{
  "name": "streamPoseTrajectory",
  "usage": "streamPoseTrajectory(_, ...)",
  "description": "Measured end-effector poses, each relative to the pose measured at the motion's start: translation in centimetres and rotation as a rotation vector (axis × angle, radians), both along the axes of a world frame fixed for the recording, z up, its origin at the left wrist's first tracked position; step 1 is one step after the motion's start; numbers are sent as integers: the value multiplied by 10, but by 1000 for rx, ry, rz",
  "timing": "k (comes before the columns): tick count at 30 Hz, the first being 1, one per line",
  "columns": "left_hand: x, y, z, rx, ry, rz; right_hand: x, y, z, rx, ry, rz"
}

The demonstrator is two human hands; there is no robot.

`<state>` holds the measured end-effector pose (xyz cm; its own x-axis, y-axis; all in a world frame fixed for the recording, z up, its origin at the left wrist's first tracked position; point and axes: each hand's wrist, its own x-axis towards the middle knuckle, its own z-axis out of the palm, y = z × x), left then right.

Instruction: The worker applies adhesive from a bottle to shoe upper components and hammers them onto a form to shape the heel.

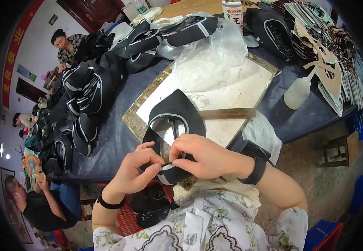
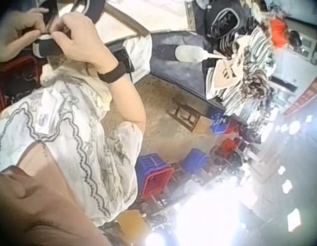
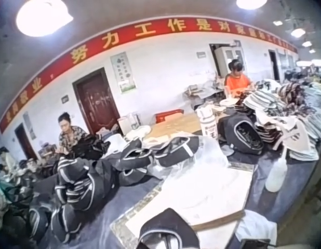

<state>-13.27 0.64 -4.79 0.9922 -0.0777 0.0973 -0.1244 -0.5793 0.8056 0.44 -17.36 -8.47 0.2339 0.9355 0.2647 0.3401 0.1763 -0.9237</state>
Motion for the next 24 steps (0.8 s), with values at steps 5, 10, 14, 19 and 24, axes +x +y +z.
streamPoseTrajectory(5,-3,-5,4,63,-46,-7,-2,0,5,104,-238,-131)
streamPoseTrajectory(10,-7,-11,-3,-321,-353,449,-8,-11,1,-99,570,-538)
streamPoseTrajectory(14,-8,-28,-15,-220,-266,207,-55,1,-24,187,1198,-129)
streamPoseTrajectory(19,-8,-29,-9,90,-336,156,-70,-5,-34,241,1137,-376)
streamPoseTrajectory(24,2,-44,-4,587,-618,48,-67,-25,-23,166,856,-483)
